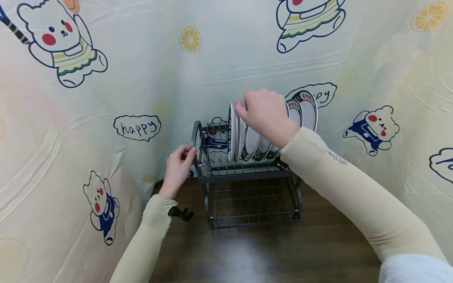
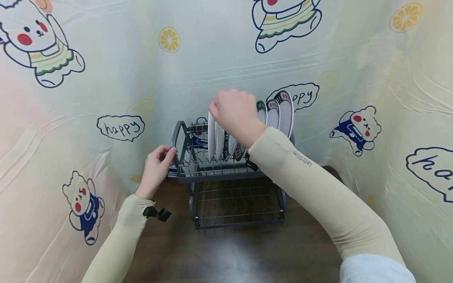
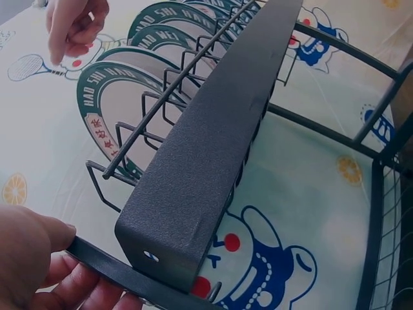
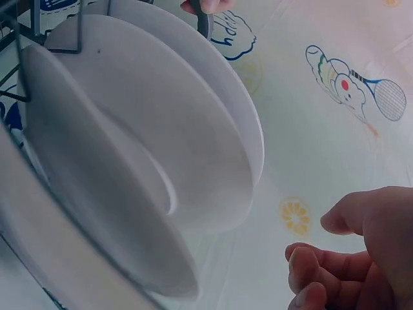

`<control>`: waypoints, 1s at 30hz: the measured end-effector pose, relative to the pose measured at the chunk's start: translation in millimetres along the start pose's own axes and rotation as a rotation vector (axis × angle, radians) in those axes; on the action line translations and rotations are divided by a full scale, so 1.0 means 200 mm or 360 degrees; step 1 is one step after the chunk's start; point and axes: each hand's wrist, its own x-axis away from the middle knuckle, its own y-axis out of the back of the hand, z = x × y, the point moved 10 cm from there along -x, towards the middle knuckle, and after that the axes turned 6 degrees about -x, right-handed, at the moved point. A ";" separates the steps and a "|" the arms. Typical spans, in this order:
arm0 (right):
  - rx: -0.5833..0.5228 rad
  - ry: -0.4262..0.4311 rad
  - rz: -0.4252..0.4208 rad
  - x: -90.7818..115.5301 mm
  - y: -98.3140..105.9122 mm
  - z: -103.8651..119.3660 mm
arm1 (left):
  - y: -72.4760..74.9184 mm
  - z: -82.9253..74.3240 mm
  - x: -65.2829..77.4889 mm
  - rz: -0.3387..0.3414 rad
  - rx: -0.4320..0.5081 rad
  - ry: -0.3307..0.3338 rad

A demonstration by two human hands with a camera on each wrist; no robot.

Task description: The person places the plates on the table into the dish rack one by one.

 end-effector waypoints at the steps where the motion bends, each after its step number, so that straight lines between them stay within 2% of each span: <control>1: -0.0021 0.0001 -0.0020 0.02 0.01 -0.01 | 0.00 0.00 0.00 -0.0001 0.0005 -0.0001; 10: -0.0079 0.0101 -0.0207 0.20 0.06 -0.09 | 0.00 0.00 0.01 -0.0012 -0.0008 -0.0012; 16: -0.0130 0.0216 -0.0231 0.35 0.04 -0.14 | 0.00 -0.01 0.01 -0.0017 -0.0017 -0.0021; 21: -0.0124 0.0254 -0.0269 0.46 0.03 -0.19 | 0.00 -0.01 0.02 -0.0013 -0.0024 -0.0015; 30: -0.0189 0.0453 -0.0495 0.68 0.02 -0.24 | 0.00 -0.03 0.02 -0.0029 -0.0031 -0.0039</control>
